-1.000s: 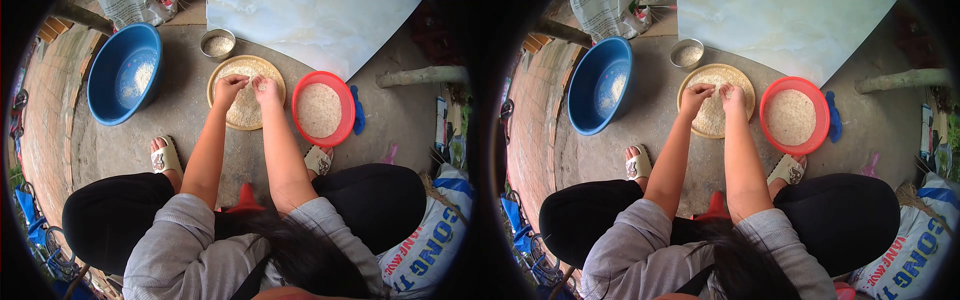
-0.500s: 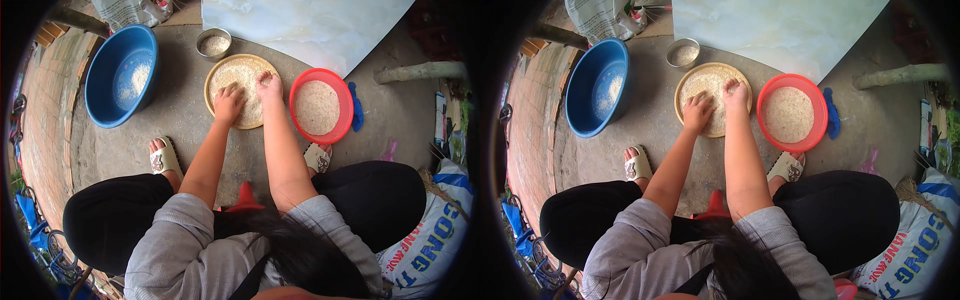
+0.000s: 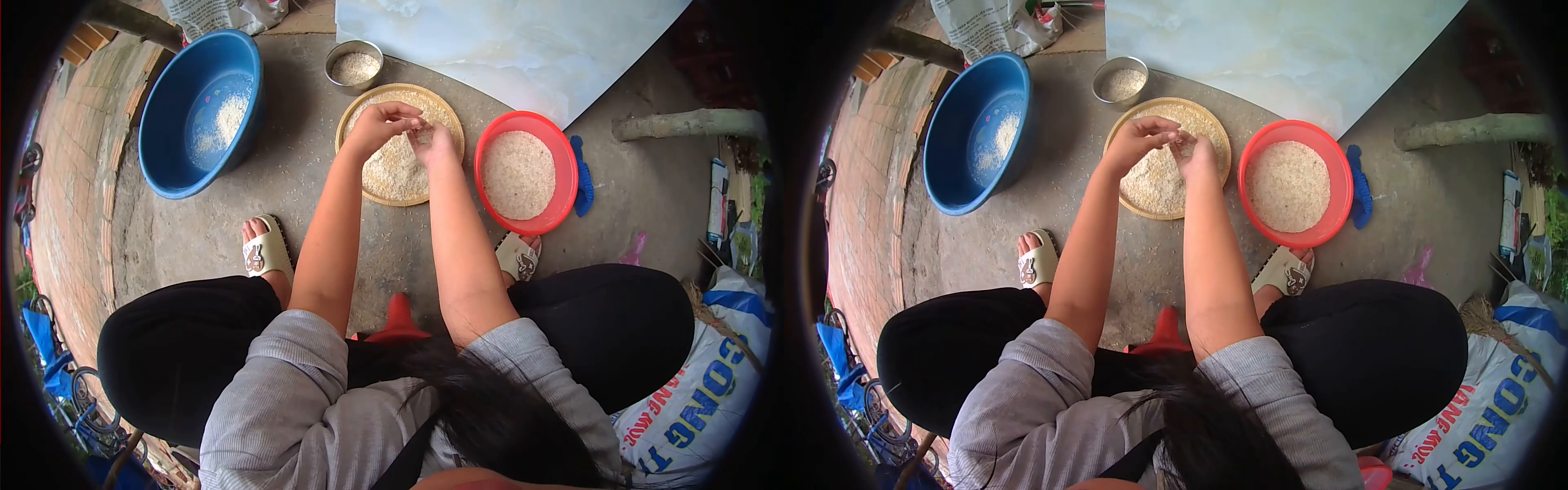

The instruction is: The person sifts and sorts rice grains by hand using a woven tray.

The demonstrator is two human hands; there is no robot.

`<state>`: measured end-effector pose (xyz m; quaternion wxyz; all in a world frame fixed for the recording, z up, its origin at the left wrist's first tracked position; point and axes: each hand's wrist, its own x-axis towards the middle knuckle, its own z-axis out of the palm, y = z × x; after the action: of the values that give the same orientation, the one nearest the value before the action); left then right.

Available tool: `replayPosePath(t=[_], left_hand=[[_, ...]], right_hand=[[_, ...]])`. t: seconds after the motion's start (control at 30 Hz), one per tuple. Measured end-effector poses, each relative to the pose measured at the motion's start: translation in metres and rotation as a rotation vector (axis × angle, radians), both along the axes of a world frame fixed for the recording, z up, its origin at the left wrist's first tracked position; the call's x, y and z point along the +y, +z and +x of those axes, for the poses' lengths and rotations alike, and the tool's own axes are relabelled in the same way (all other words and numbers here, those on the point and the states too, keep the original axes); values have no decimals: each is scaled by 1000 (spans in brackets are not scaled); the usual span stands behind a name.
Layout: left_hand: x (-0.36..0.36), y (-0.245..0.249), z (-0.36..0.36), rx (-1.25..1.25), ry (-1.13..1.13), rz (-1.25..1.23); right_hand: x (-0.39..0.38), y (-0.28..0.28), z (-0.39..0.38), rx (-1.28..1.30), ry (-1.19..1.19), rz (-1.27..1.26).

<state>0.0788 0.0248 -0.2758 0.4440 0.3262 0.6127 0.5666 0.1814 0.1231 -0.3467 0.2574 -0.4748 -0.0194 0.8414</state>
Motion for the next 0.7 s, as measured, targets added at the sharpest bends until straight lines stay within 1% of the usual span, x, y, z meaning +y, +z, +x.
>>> replayPosePath(t=[0.03, 0.07, 0.13, 0.17, 0.2, 0.23, 0.27, 0.3, 0.33, 0.37, 0.4, 0.47, 0.5, 0.53, 0.57, 0.6, 0.63, 0.7], left_hand=[[2, 11, 2, 228, -13, -56], [2, 9, 2, 227, -11, -55], [1, -9, 0, 950, 273, -113], [0, -20, -1, 790, 289, -96], [-2, -26, 7, 791, 290, -96], [-9, -30, 21, 902, 315, -101], [-17, -34, 34, 1013, 337, -106], [-26, -46, 44, 1034, 199, -98], [-34, -58, 54, 1052, 62, -89], [-40, -69, 61, 1008, 51, -7], [-42, -80, 58, 1005, 50, -5], [-40, -96, 45, 872, 60, -73], [-33, -92, 38, 815, 156, -69], [-29, -88, 32, 604, 228, -125], [-23, -83, 24, 399, 242, -191], [-18, -67, 16, 195, 254, -255], [-12, -54, 14, 119, 279, -127], [-1, -24, 12, 29, 188, -44]], right_hand=[[-1, 3, -2, -3, 43, 8], [-2, 5, -3, -5, 88, 17], [4, 1, -2, 30, 131, 14], [7, 2, -2, -13, 99, 27], [11, 2, 0, -55, 67, 39], [15, -1, 2, -54, 67, 38], [20, -4, 6, -43, 15, 34], [22, -7, 9, -33, -39, 30], [24, -8, 10, -34, -40, 30], [25, -9, 12, -34, -75, 2], [25, -10, 14, -36, -110, -25], [23, -13, 15, -43, -91, -25], [21, -15, 16, -45, -72, -28], [19, -15, 16, -46, -71, -28], [18, -15, 15, -69, -45, -20], [16, -15, 13, -89, -19, -14], [13, -11, 11, -84, -18, -13], [7, -4, 8, -81, 100, 65]])
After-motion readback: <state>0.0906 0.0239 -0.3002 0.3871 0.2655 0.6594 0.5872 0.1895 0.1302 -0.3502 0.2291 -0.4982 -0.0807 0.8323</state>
